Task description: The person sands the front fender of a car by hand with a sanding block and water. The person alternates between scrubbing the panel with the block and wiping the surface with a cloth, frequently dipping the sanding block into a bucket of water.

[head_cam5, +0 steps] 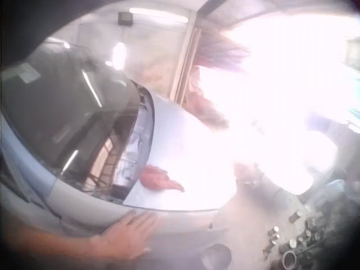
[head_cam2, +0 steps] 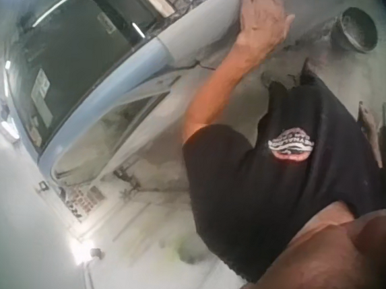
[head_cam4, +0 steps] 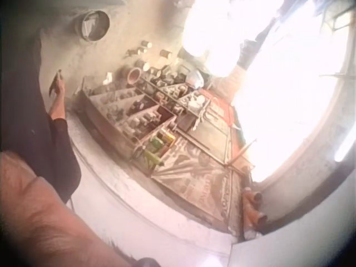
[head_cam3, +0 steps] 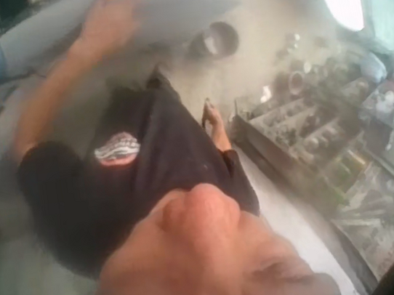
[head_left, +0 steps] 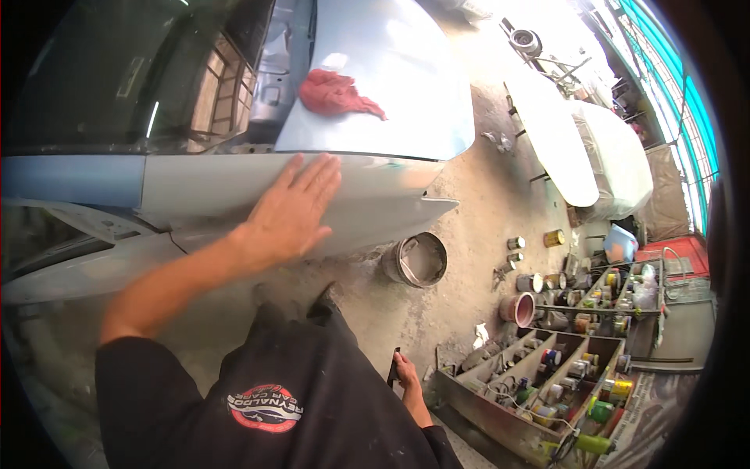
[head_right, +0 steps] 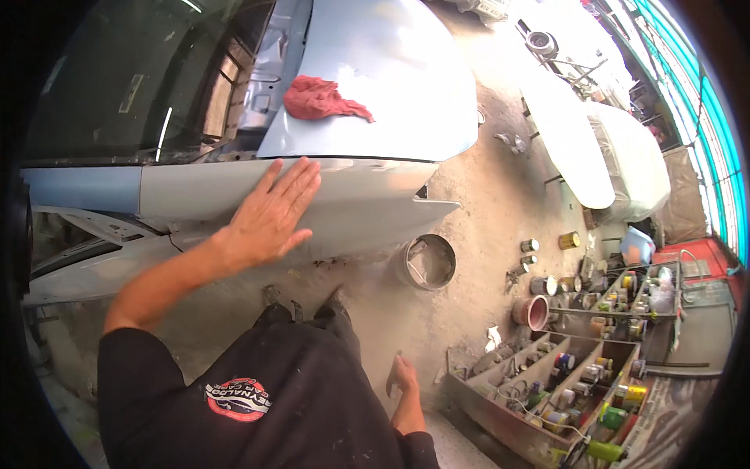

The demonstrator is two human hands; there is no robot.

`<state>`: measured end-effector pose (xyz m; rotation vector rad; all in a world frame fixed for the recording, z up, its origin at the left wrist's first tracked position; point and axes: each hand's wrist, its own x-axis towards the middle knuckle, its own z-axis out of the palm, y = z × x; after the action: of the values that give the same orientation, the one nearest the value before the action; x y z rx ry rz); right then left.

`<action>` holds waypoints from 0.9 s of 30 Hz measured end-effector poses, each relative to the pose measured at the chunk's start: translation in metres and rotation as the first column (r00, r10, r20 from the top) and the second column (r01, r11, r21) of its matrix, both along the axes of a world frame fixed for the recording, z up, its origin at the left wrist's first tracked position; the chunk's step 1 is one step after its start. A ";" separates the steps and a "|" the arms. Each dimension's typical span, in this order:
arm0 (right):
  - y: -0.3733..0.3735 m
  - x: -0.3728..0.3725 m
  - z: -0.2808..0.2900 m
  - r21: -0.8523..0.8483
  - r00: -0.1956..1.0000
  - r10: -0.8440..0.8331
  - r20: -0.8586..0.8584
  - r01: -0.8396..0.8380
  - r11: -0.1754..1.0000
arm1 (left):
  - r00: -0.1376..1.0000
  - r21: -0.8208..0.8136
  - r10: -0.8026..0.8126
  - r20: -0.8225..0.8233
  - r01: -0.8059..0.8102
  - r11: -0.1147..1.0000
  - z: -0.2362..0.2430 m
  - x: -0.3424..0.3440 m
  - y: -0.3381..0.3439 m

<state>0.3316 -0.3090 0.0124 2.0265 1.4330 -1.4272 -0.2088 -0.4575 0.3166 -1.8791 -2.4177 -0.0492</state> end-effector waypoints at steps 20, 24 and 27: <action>-0.132 0.003 0.137 -0.087 0.946 0.300 0.120 -0.291 0.953 | 0.430 0.523 -0.351 0.831 -0.391 0.758 -0.099 0.045 -0.168; -0.160 -0.115 0.218 -0.055 0.962 0.202 0.182 -0.195 0.979 | 0.449 0.540 -0.356 0.820 -0.399 0.741 -0.105 0.041 -0.174; -0.156 -0.115 0.216 0.032 0.964 0.245 0.105 -0.250 0.968 | 0.443 0.551 -0.375 0.814 -0.383 0.742 -0.109 0.042 -0.174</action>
<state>0.2163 -0.4655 0.2284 1.8380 1.6220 -1.1833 -0.1665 -0.6310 0.2072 -1.5751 -2.1976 -2.1809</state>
